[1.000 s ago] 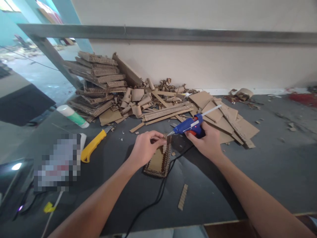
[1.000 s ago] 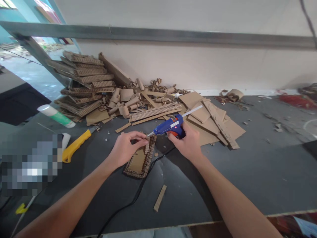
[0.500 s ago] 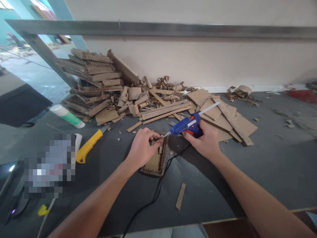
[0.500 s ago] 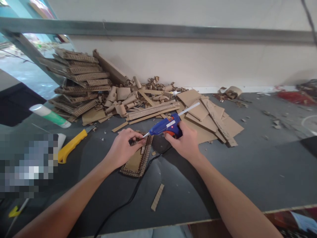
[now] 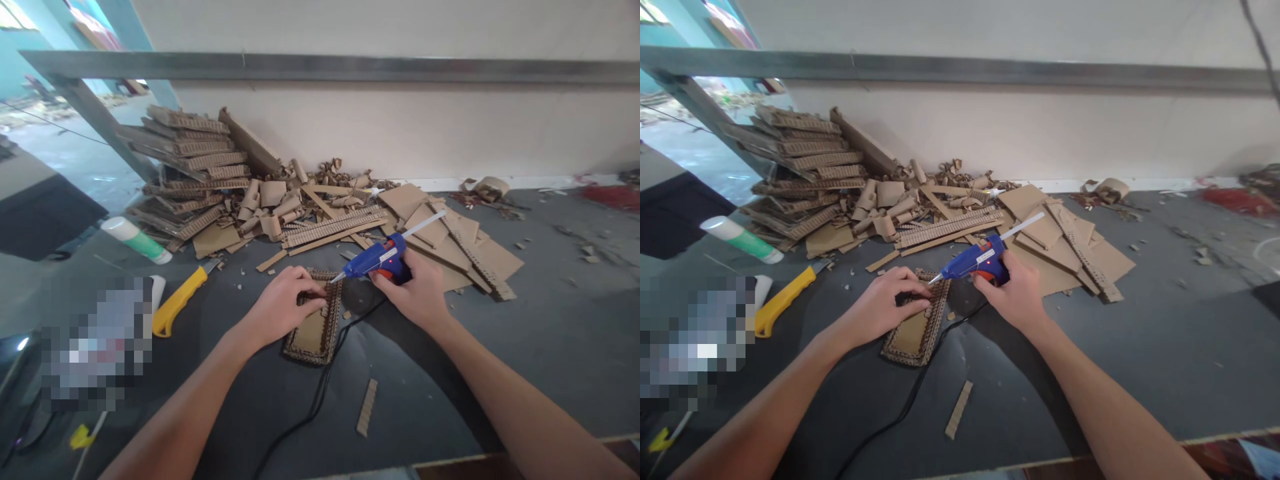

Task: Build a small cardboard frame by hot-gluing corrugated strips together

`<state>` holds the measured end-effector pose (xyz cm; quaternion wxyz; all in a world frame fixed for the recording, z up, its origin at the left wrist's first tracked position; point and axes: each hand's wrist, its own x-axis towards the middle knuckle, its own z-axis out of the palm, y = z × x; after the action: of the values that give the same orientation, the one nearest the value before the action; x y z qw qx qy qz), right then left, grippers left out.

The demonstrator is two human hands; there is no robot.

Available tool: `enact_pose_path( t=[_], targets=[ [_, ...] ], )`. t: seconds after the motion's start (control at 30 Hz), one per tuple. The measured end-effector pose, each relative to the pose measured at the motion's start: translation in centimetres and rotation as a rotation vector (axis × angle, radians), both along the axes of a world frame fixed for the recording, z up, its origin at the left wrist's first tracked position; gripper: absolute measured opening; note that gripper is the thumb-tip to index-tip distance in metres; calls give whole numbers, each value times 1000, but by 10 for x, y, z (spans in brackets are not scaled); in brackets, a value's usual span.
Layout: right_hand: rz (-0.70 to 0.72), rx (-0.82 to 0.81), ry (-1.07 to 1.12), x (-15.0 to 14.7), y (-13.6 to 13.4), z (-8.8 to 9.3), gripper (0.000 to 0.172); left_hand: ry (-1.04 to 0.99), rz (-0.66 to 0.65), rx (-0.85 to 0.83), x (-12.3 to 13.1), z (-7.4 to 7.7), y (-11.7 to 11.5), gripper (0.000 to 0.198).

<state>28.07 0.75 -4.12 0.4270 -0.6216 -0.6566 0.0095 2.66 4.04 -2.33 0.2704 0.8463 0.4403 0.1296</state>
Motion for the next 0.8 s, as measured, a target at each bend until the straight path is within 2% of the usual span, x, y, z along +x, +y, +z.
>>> enact_pose_path(
  t=[0.13,0.3,0.57,0.8],
  targets=[
    [-3,0,-2,0,0,1,31,34,-14,-44,-4,2,2,23],
    [1,-6,-11,0,0,-1,31,89,-24,8,-2,-1,0,30],
    [8,-13,-9,-1,0,0,29,119,-78,108,-2,-6,-1,31],
    [15,-25,-10,0,0,0,30,61,-32,105,-1,-5,0,27]
  ],
)
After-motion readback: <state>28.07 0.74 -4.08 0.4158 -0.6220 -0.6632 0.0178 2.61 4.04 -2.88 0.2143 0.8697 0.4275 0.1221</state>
